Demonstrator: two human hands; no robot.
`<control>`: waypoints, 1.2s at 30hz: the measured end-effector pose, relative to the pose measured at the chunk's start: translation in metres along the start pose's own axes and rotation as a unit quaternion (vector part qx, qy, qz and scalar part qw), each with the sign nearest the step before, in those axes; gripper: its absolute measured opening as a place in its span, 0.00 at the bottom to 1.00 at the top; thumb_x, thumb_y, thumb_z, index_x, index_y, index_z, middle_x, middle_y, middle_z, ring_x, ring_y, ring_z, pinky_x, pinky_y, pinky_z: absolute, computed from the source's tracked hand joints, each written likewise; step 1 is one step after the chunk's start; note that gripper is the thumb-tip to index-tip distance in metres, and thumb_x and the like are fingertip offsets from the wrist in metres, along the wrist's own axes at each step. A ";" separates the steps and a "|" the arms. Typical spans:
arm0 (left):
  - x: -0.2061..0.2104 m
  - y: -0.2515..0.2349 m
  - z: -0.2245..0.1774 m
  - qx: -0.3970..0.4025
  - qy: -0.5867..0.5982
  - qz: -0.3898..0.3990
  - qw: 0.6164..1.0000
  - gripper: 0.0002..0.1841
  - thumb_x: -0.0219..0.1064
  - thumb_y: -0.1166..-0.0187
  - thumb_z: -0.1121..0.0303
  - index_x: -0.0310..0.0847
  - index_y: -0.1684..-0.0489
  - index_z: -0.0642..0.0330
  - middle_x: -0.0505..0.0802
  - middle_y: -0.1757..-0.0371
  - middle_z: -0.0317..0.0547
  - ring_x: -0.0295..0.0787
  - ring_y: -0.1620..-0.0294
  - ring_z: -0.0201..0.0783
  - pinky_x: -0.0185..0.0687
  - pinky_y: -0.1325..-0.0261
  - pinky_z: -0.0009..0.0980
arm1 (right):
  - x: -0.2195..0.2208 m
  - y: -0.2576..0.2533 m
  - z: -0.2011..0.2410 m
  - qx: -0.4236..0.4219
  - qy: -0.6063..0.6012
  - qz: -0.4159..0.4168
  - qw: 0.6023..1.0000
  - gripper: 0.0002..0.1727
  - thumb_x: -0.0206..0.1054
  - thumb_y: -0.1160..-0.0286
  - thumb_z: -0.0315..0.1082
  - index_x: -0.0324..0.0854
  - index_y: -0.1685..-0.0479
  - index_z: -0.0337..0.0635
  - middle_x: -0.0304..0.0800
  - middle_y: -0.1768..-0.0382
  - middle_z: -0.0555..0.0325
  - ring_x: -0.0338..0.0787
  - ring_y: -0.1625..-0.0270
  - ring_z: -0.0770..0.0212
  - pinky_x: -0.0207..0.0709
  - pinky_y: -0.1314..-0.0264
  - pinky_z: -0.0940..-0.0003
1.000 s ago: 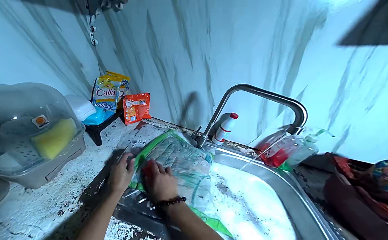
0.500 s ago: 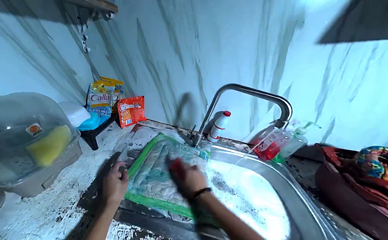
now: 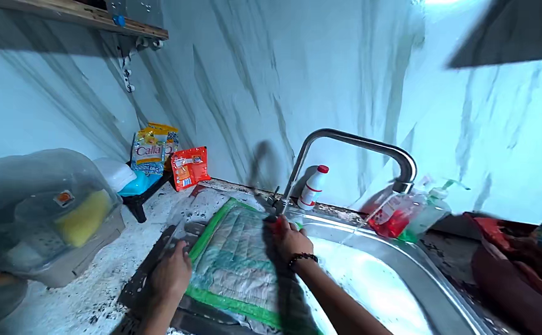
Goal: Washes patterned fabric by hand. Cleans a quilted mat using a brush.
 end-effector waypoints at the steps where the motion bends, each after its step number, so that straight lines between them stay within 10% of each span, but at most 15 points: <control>1: -0.005 -0.002 -0.006 -0.006 -0.025 0.016 1.000 0.25 0.52 0.09 0.64 0.67 0.13 0.52 0.89 0.33 0.63 0.86 0.31 0.62 0.78 0.30 0.58 | 0.004 0.003 0.003 0.008 -0.005 -0.011 1.000 0.40 0.58 0.13 0.46 0.46 0.03 0.54 0.66 0.12 0.45 0.70 0.16 0.32 0.71 0.25 0.33; 4: -0.019 -0.027 -0.021 0.036 0.032 0.006 0.999 0.30 0.63 0.18 0.69 0.66 0.13 0.58 0.77 0.19 0.67 0.72 0.18 0.64 0.66 0.18 0.58 | 0.012 0.010 0.007 0.003 -0.002 -0.045 0.999 0.40 0.57 0.12 0.46 0.45 0.03 0.50 0.65 0.12 0.41 0.71 0.17 0.31 0.71 0.26 0.33; 10: -0.044 -0.123 -0.047 0.009 0.304 -0.061 0.951 0.33 0.73 0.21 0.66 0.66 0.19 0.74 0.79 0.24 0.73 0.76 0.22 0.64 0.69 0.19 0.54 | 0.021 0.010 0.012 -0.007 0.092 -0.062 0.994 0.41 0.54 0.09 0.45 0.40 0.04 0.37 0.67 0.17 0.30 0.70 0.17 0.30 0.69 0.25 0.36; 21: -0.033 -0.246 -0.041 -0.041 0.302 -0.147 0.941 0.28 0.70 0.17 0.58 0.78 0.29 0.75 0.83 0.28 0.72 0.76 0.21 0.64 0.63 0.17 0.57 | 0.028 0.013 0.014 -0.002 0.086 -0.083 0.993 0.37 0.53 0.10 0.40 0.46 0.05 0.37 0.71 0.19 0.31 0.76 0.21 0.33 0.73 0.31 0.40; 27: -0.038 -0.219 -0.076 -0.068 0.277 -0.168 0.943 0.24 0.53 0.06 0.59 0.81 0.32 0.74 0.84 0.29 0.72 0.77 0.21 0.64 0.64 0.18 0.58 | 0.023 0.009 0.013 -0.014 0.087 -0.033 0.996 0.39 0.52 0.08 0.43 0.40 0.04 0.36 0.61 0.12 0.33 0.70 0.15 0.35 0.68 0.24 0.42; 31: -0.041 -0.162 -0.107 0.059 0.445 -0.224 0.865 0.20 0.57 0.08 0.65 0.82 0.44 0.80 0.89 0.46 0.73 0.86 0.42 0.58 0.75 0.32 0.54 | 0.008 0.021 0.003 -0.084 -0.080 -0.076 0.990 0.49 0.58 0.17 0.61 0.49 0.06 0.36 0.39 0.06 0.32 0.38 0.04 0.31 0.29 0.08 0.29; 33: -0.041 -0.116 -0.124 0.096 0.535 -0.189 0.818 0.19 0.56 0.08 0.65 0.79 0.41 0.79 0.88 0.46 0.67 0.86 0.45 0.48 0.78 0.36 0.47 | 0.010 0.034 0.006 -0.140 -0.249 -0.218 0.933 0.47 0.64 0.24 0.60 0.67 0.16 0.28 0.54 0.11 0.26 0.51 0.07 0.28 0.43 0.06 0.37; 36: -0.030 -0.035 -0.144 0.103 0.628 -0.089 0.766 0.17 0.56 0.08 0.66 0.75 0.36 0.74 0.88 0.43 0.56 0.87 0.43 0.39 0.83 0.36 0.39 | 0.001 0.060 0.032 -0.087 -0.614 -0.101 0.778 0.33 0.63 0.15 0.38 0.65 0.17 0.24 0.67 0.15 0.33 0.68 0.12 0.47 0.62 0.12 0.57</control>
Point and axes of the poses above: each hand's wrist, its own y-axis away from the middle knuckle, its own x-axis out of the palm, z = x × y, the point moved 3 cm from there along -y, towards the middle knuckle
